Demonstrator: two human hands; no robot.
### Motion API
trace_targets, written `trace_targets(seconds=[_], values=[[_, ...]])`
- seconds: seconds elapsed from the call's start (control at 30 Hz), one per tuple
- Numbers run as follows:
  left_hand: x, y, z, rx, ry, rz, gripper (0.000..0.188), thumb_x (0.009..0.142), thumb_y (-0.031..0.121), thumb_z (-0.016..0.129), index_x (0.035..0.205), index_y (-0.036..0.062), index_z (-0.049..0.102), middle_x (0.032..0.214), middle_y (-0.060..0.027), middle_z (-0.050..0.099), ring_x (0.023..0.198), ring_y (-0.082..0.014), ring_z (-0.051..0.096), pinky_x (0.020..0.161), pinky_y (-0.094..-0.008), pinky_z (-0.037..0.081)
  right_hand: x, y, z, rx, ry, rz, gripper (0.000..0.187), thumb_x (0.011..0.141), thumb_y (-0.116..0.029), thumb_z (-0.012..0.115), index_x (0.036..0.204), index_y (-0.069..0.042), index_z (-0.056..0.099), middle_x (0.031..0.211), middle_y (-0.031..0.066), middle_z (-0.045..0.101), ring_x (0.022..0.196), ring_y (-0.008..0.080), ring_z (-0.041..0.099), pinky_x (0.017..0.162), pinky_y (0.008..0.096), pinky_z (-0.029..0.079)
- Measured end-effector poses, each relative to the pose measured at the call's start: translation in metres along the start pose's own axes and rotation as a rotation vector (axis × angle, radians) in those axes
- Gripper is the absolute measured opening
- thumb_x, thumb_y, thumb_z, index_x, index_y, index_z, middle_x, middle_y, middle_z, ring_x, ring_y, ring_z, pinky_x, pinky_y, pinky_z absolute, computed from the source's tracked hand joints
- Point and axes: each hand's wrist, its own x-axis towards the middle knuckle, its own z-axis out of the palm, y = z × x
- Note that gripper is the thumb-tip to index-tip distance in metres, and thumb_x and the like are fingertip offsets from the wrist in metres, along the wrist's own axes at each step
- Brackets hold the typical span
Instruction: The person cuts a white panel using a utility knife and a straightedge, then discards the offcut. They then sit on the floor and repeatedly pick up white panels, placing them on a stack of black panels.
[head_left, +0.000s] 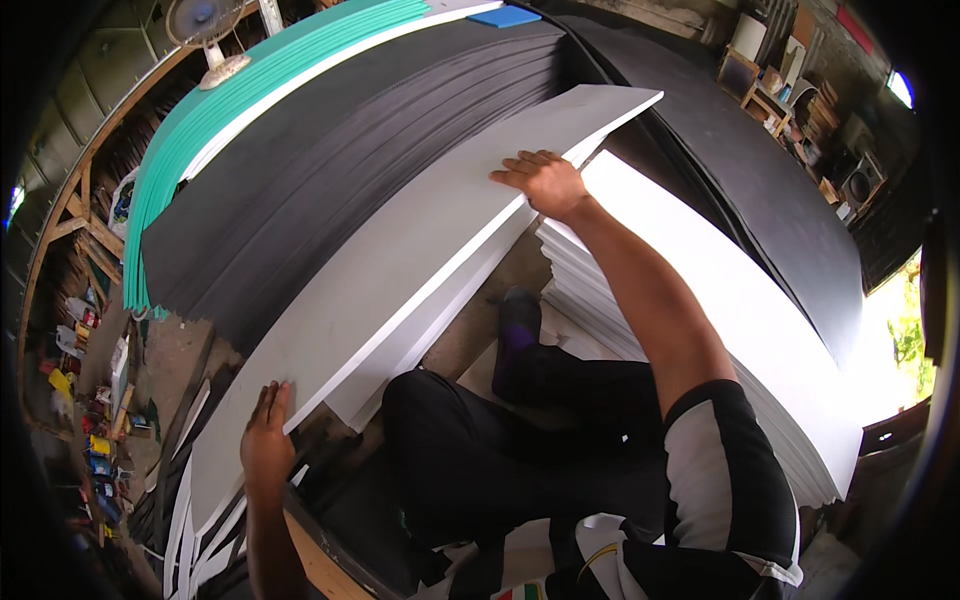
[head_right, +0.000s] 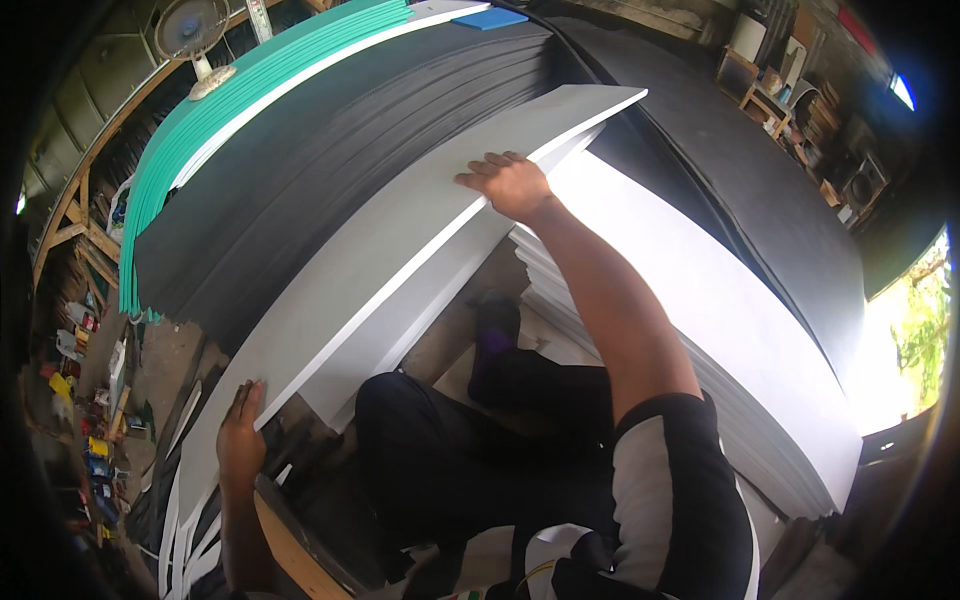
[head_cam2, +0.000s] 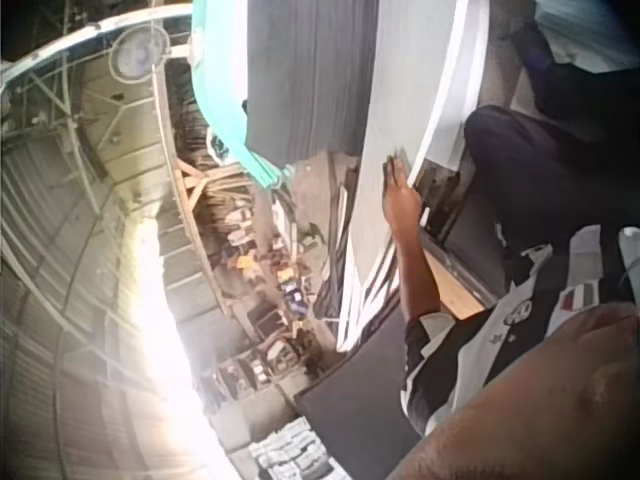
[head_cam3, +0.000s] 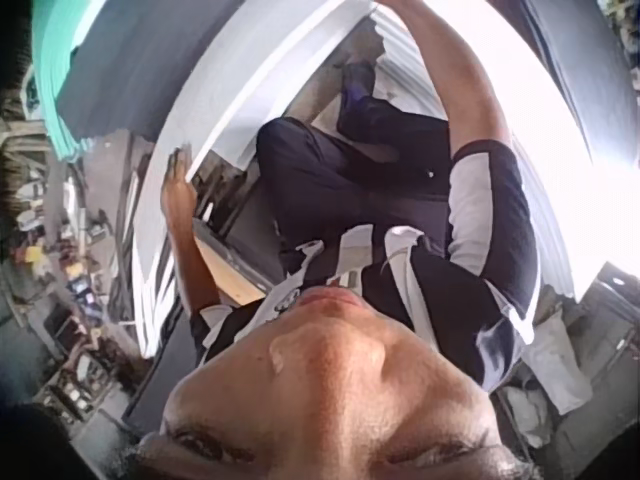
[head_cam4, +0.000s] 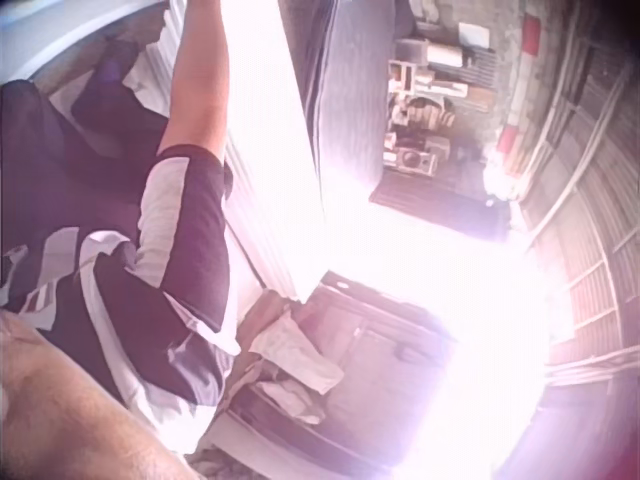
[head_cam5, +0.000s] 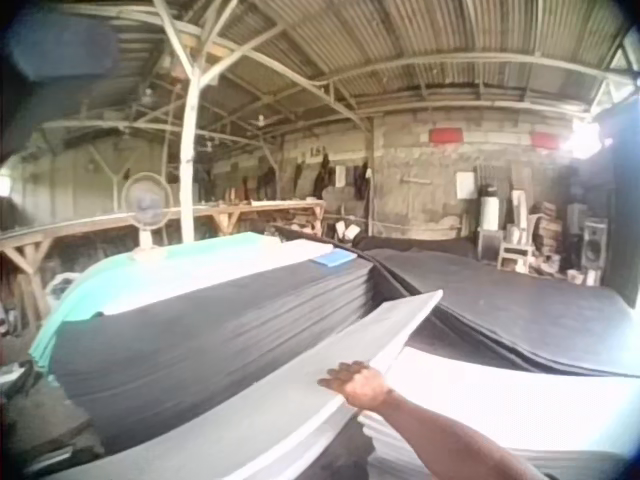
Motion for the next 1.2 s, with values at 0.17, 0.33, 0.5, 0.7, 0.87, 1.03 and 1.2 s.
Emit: trace_targets(seconds=[0.17,0.33,0.5,0.7,0.87,1.03,1.2], values=[[0.023,-0.007,0.069,-0.106,0.019,-0.055,0.074,0.082,-0.015,0.055,0.152,0.0087,0.05,0.153,-0.0183,0.055,0.144,-0.0384,0.05,0.117,-0.0462,0.045,0.025,-0.024,0.093,-0.054,-0.218,0.186,0.05,0.099,-0.011,0.055,0.148,-0.022,0.055,0.154,0.0108,0.052,0.144,0.0346,0.049,0.116,0.043,0.045],[0.069,0.034,0.159,-0.219,-0.028,-0.086,0.073,0.082,-0.013,0.06,0.152,0.0023,0.047,0.154,-0.0228,0.05,0.144,-0.0443,0.046,0.118,-0.0465,0.044,0.002,-0.095,0.172,0.225,-0.211,0.817,0.063,0.097,-0.005,0.049,0.158,-0.016,0.039,0.163,0.0258,0.032,0.151,0.0404,0.036,0.111,0.0483,0.05],[0.076,0.055,0.212,-0.123,-0.095,0.008,0.068,0.084,-0.01,0.06,0.151,0.0025,0.048,0.153,-0.0212,0.05,0.142,-0.0483,0.046,0.117,-0.0503,0.044,-0.024,-0.194,0.219,0.831,0.055,1.504,0.059,0.096,-0.029,0.07,0.146,-0.005,0.051,0.149,0.0315,0.046,0.13,0.0485,0.056,0.111,0.0514,0.046],[0.09,0.054,0.23,-0.235,0.023,0.031,0.067,0.087,-0.008,0.057,0.152,0.008,0.049,0.153,-0.0173,0.05,0.143,-0.0463,0.046,0.117,-0.0505,0.044,-0.034,-0.241,0.254,1.247,0.331,1.834,0.074,0.092,-0.009,0.077,0.152,-0.002,0.035,0.143,0.0195,0.054,0.128,0.0326,0.057,0.112,0.0444,0.045],[0.065,0.044,0.241,-0.113,0.055,0.006,0.065,0.091,0.003,0.06,0.153,0.0205,0.05,0.156,-0.0138,0.048,0.145,-0.0407,0.046,0.117,-0.0549,0.042,-0.034,-0.182,0.273,1.591,0.607,1.616,0.068,0.093,-0.002,0.072,0.154,-0.006,0.042,0.137,0.014,0.06,0.119,0.0272,0.06,0.103,0.0439,0.05],[0.021,0.017,0.259,-0.098,-0.004,-0.139,0.072,0.09,0.015,0.066,0.158,0.0265,0.045,0.163,-0.0136,0.041,0.151,-0.0432,0.037,0.12,-0.0629,0.034,-0.042,-0.124,0.273,1.598,0.222,1.792,0.068,0.096,-0.015,0.072,0.156,-0.012,0.04,0.143,0.012,0.057,0.121,0.0322,0.062,0.095,0.0491,0.057],[0.045,0.03,0.281,-0.156,-0.075,-0.153,0.083,0.087,0.027,0.077,0.161,0.0322,0.04,0.168,-0.0136,0.033,0.156,-0.0449,0.025,0.124,-0.0655,0.026,-0.061,-0.181,0.267,1.506,0.018,1.713,0.068,0.097,-0.011,0.07,0.157,-0.014,0.038,0.145,0.0132,0.055,0.115,0.0347,0.065,0.083,0.0517,0.061]])
